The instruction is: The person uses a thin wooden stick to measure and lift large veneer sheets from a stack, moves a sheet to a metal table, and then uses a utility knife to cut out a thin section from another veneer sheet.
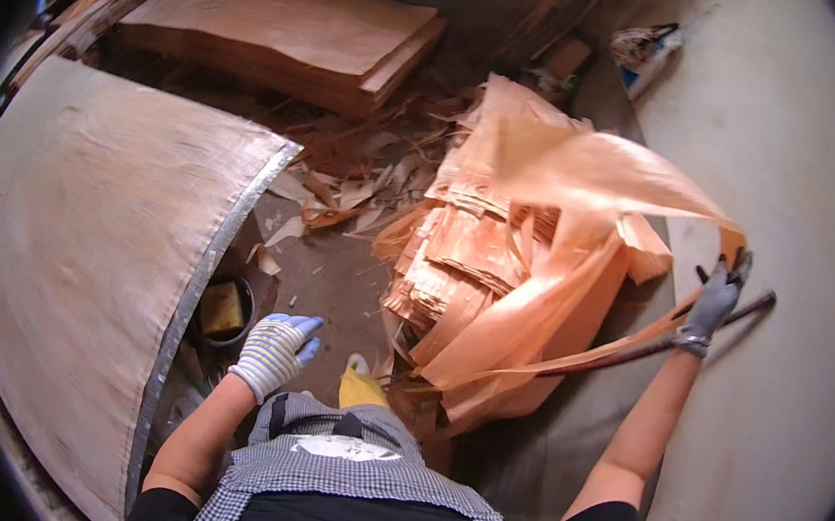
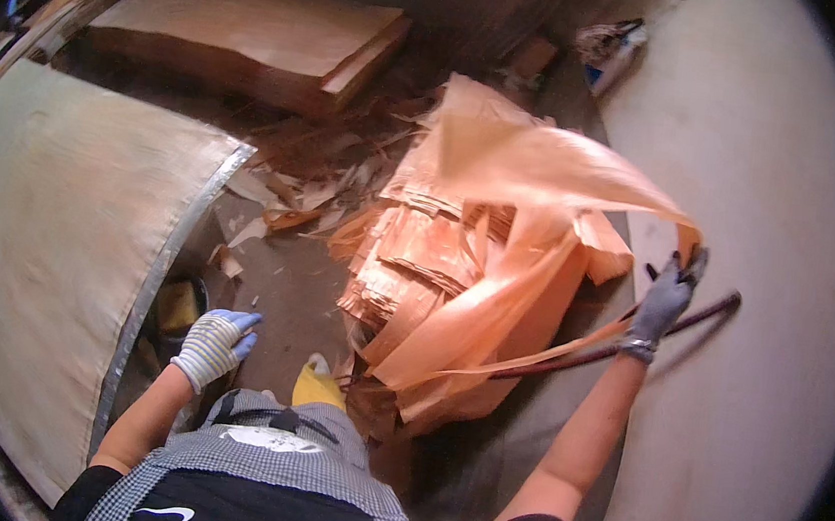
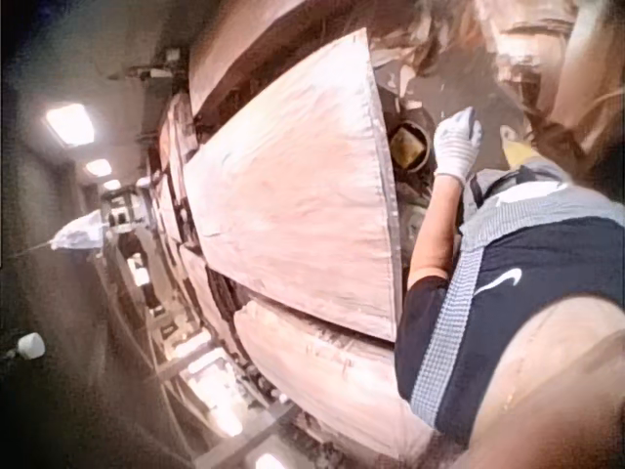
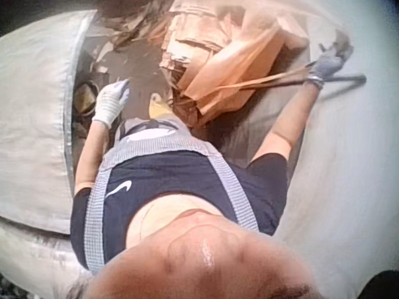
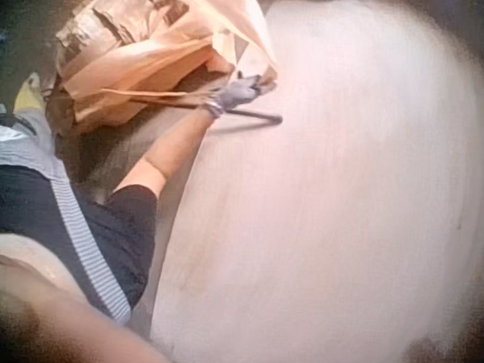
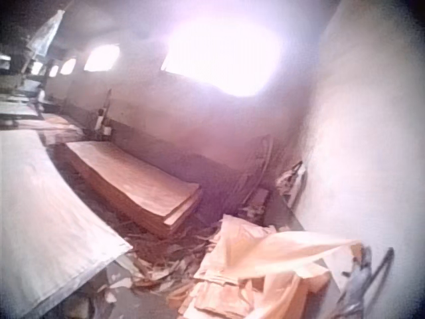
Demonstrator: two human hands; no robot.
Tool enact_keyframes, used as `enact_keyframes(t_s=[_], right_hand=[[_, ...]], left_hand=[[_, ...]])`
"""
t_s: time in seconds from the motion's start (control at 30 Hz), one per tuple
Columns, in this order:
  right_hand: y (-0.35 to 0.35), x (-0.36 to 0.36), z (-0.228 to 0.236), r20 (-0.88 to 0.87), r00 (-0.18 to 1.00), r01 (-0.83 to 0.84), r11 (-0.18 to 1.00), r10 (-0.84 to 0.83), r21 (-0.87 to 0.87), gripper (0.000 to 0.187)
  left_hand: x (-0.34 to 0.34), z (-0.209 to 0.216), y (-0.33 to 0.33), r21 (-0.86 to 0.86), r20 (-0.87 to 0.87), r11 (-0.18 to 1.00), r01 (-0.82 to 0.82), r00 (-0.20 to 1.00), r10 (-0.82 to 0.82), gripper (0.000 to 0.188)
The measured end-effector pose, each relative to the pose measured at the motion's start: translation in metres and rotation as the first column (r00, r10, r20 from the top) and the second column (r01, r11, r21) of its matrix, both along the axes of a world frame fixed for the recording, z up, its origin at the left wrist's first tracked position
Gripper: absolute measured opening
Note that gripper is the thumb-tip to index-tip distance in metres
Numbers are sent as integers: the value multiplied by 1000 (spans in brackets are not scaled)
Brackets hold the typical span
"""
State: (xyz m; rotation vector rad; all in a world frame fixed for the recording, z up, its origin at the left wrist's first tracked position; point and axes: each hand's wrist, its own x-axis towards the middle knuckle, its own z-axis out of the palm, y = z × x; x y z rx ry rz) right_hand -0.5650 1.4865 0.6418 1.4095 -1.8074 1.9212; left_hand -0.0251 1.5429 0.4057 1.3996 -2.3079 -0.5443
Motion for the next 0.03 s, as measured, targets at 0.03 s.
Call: enact_keyframes(t_s=[0.03], right_hand=[[-26,0,-10,10,999,-33,999,33,17,46]], left_hand=[[9,-13,-3,10,34,998,-55,998,54,34]])
